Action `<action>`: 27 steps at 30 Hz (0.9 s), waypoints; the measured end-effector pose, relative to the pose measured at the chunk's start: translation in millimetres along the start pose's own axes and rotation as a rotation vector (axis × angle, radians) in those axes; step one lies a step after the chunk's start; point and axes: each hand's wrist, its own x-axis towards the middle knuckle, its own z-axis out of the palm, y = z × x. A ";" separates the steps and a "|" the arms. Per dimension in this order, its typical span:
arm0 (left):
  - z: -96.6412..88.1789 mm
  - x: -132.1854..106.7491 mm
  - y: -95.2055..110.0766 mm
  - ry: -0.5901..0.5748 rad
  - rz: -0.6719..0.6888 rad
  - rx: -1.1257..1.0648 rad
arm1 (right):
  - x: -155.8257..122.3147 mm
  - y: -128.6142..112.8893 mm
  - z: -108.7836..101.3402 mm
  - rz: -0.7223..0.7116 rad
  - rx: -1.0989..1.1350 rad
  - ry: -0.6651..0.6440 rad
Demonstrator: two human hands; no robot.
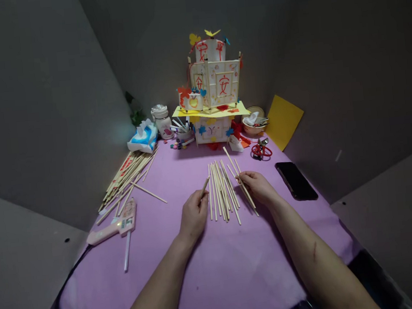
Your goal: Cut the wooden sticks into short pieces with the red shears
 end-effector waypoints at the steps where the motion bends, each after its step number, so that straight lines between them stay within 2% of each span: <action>1: -0.5 0.5 -0.6 0.011 -0.010 0.006 | 1.4 1.7 -1.1 -0.011 -0.039 0.032; 6: -3.3 4.6 -6.1 0.043 -0.097 0.077 | 8.7 13.5 -8.3 -0.144 -0.563 0.314; 10: -6.3 7.0 -6.5 0.067 -0.155 0.063 | 10.1 18.8 -10.4 -0.190 -0.820 0.362; 13: -8.8 8.8 -5.8 0.110 -0.208 -0.125 | 9.1 19.2 -8.8 -0.215 -0.896 0.362; 17: -12.1 13.5 -7.1 0.107 -0.424 -0.653 | 6.7 17.5 -5.0 -0.281 -0.919 0.351; 20: -15.3 17.3 -7.5 0.076 -0.534 -0.910 | 4.6 16.0 -3.1 -0.310 -0.902 0.331; 24: -17.3 18.8 -6.7 0.055 -0.631 -0.941 | 1.2 13.2 1.4 -0.361 -0.863 0.312; 27: -13.5 16.6 -7.2 0.030 -0.600 -0.870 | -2.6 8.8 13.2 -0.392 -0.823 0.233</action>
